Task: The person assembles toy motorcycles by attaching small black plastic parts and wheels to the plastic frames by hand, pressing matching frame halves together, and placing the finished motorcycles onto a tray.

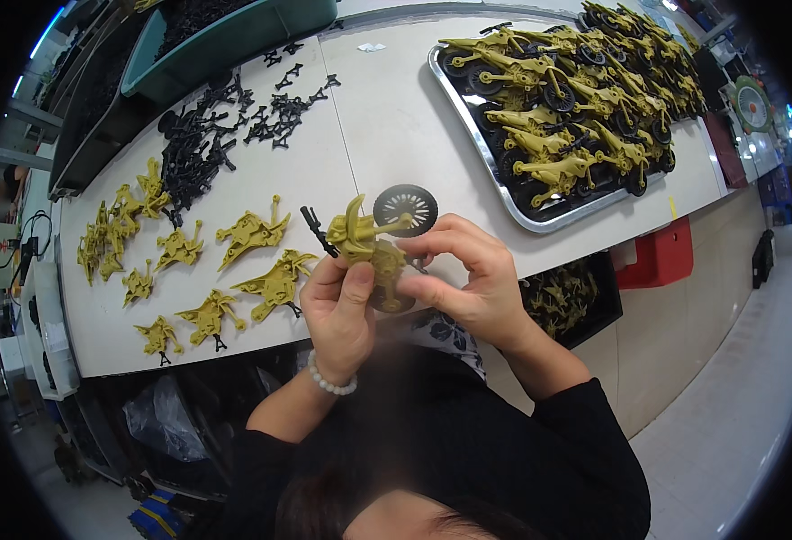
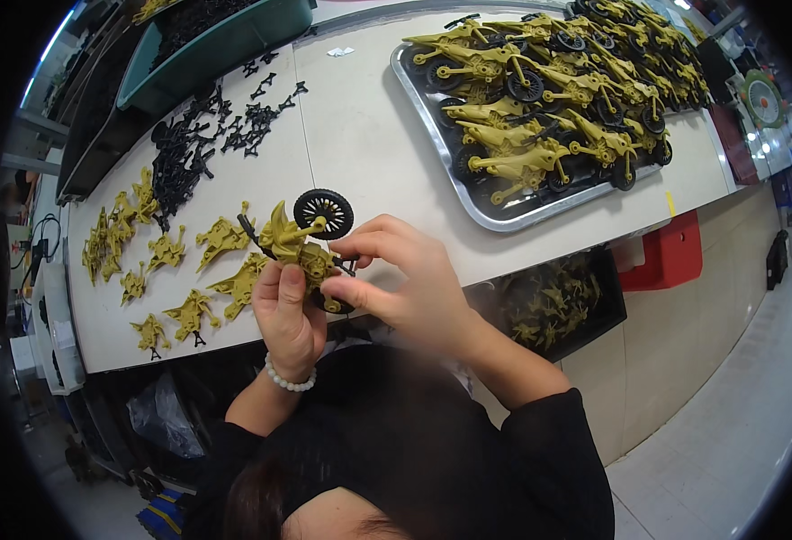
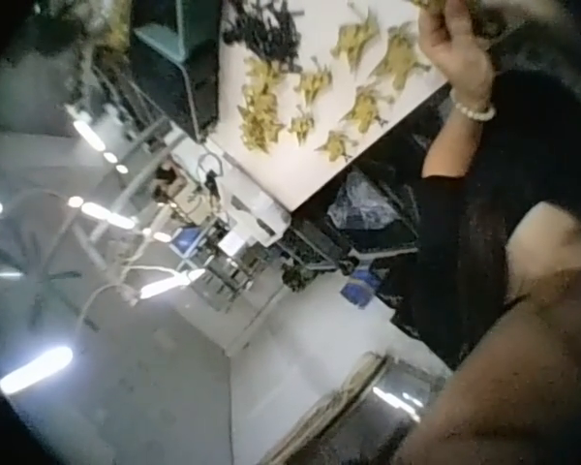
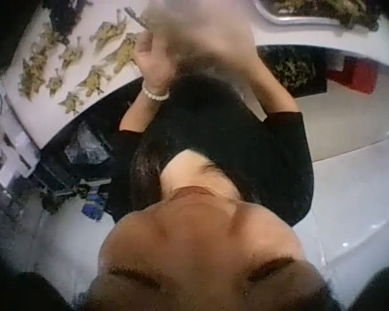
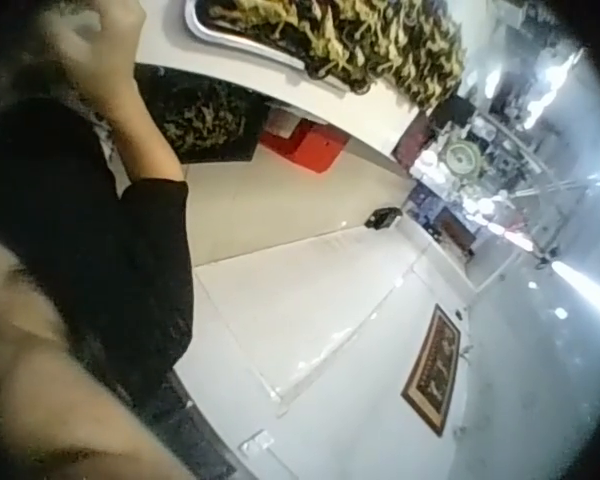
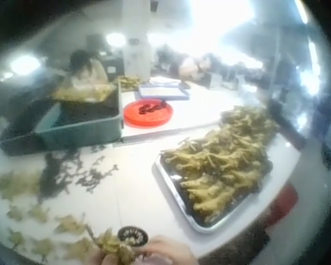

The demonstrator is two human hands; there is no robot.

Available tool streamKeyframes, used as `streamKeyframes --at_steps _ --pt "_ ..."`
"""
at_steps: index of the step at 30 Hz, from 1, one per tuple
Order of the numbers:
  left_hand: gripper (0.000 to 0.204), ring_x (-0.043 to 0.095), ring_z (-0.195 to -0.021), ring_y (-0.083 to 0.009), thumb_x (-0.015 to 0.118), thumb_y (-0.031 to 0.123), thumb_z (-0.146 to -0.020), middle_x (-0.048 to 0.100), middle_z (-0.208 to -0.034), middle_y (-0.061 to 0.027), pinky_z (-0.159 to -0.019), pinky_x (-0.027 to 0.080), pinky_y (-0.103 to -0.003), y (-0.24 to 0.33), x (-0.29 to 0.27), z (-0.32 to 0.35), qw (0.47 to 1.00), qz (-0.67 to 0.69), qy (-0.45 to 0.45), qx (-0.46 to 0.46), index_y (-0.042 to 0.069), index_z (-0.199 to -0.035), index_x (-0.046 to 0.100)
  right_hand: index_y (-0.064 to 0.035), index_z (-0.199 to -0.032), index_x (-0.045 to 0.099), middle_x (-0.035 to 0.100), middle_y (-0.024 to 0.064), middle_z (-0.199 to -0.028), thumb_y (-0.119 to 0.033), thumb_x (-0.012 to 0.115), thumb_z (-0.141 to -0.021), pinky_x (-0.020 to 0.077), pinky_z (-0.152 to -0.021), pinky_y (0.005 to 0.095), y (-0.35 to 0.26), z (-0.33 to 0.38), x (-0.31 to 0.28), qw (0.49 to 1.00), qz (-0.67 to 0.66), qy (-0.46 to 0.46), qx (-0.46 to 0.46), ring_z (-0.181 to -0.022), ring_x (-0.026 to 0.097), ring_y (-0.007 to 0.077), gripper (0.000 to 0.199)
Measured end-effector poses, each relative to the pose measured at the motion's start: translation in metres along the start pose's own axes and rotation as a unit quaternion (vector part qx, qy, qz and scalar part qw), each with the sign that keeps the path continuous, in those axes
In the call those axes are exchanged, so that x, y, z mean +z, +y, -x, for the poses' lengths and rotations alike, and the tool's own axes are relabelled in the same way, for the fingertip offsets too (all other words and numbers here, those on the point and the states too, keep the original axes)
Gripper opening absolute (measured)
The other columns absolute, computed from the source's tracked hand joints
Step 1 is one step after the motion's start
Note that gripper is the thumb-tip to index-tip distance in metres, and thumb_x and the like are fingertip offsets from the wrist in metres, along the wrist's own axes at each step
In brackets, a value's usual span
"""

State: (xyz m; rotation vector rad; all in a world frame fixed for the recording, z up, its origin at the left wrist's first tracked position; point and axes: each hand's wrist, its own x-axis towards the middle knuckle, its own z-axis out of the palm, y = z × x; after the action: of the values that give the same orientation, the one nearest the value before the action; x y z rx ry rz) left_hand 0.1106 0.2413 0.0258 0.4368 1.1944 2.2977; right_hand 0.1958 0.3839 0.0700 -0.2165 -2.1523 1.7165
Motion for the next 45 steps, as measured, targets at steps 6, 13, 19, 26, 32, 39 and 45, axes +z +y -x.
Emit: streamKeyframes --at_steps 6,13,19,26,32,39,45 --pt "0.02 0.06 -0.089 -0.0081 0.061 0.012 -0.093 0.066 -0.099 -0.0057 -0.08 0.047 -0.022 0.0 0.006 0.002 0.994 -0.082 -0.027 0.064 -0.003 -0.106 0.061 0.0024 -0.095 0.061 0.057 0.0091 -0.082 -0.006 0.066 -0.081 0.0436 -0.072 0.0298 0.022 0.001 0.021 0.986 -0.089 0.105 -0.095 -0.077 0.053 0.0181 0.018" --pt "0.019 0.059 -0.082 -0.005 0.062 0.012 -0.093 0.067 -0.093 -0.0037 -0.074 0.047 -0.019 0.013 0.006 -0.008 0.998 -0.01 -0.011 -0.069 -0.003 -0.104 0.063 0.003 -0.113 0.058 0.059 0.0077 -0.111 -0.014 0.07 -0.083 0.0446 -0.09 0.0308 0.011 -0.004 -0.006 0.979 -0.155 -0.043 0.127 -0.099 0.057 0.0144 0.036" --pt "0.014 0.056 -0.065 -0.0053 0.067 0.008 -0.087 0.064 -0.077 -0.0015 -0.059 0.044 -0.019 0.027 0.012 -0.009 0.968 -0.218 -0.072 -0.102 -0.004 -0.094 0.066 0.0016 -0.12 0.059 0.064 0.0073 -0.107 -0.015 0.075 -0.079 0.045 -0.09 0.0303 -0.008 -0.004 -0.027 0.992 -0.11 0.013 0.061 -0.1 0.06 0.016 0.047" --pt "0.014 0.052 -0.056 -0.009 0.072 0.008 -0.081 0.056 -0.063 -0.0046 -0.05 0.037 -0.023 0.025 0.01 -0.007 0.916 -0.362 -0.17 0.022 -0.005 -0.086 0.067 0.003 -0.101 0.065 0.068 0.0103 -0.094 -0.009 0.073 -0.076 0.0473 -0.082 0.0283 -0.001 0.007 -0.024 0.998 -0.03 -0.024 0.044 -0.089 0.063 0.0165 0.029" --pt "0.042 0.059 -0.078 -0.0107 0.07 0.011 -0.084 0.063 -0.099 -0.0109 -0.066 0.049 -0.022 0.032 0.024 -0.013 0.956 -0.23 -0.165 -0.081 -0.004 -0.121 0.057 0.0011 -0.105 0.065 0.067 0.0065 -0.098 -0.008 0.071 -0.079 0.0502 -0.083 0.0274 -0.006 0.001 -0.059 0.989 -0.114 0.018 0.089 -0.092 0.062 0.0132 0.028" --pt "0.048 0.062 -0.095 -0.0203 0.061 0.018 -0.092 0.061 -0.113 -0.0163 -0.079 0.053 -0.03 0.041 -0.004 -0.014 0.947 -0.255 -0.193 -0.014 -0.003 -0.132 0.046 0.0033 -0.106 0.065 0.068 0.009 -0.096 -0.013 0.067 -0.089 0.0518 -0.079 0.0239 0.016 -0.048 -0.239 0.906 -0.129 0.391 -0.094 -0.086 0.064 0.013 0.024" --pt "0.034 0.062 -0.091 -0.019 0.058 0.009 -0.093 0.064 -0.107 -0.0147 -0.08 0.051 -0.029 0.054 -0.023 -0.004 0.942 -0.289 -0.168 -0.011 -0.004 -0.124 0.053 0.0011 -0.101 0.068 0.068 0.0043 -0.089 -0.016 0.072 -0.085 0.0486 -0.066 0.0221 0.06 -0.106 -0.381 0.868 0.006 0.494 -0.043 -0.074 0.062 0.0098 0.024"
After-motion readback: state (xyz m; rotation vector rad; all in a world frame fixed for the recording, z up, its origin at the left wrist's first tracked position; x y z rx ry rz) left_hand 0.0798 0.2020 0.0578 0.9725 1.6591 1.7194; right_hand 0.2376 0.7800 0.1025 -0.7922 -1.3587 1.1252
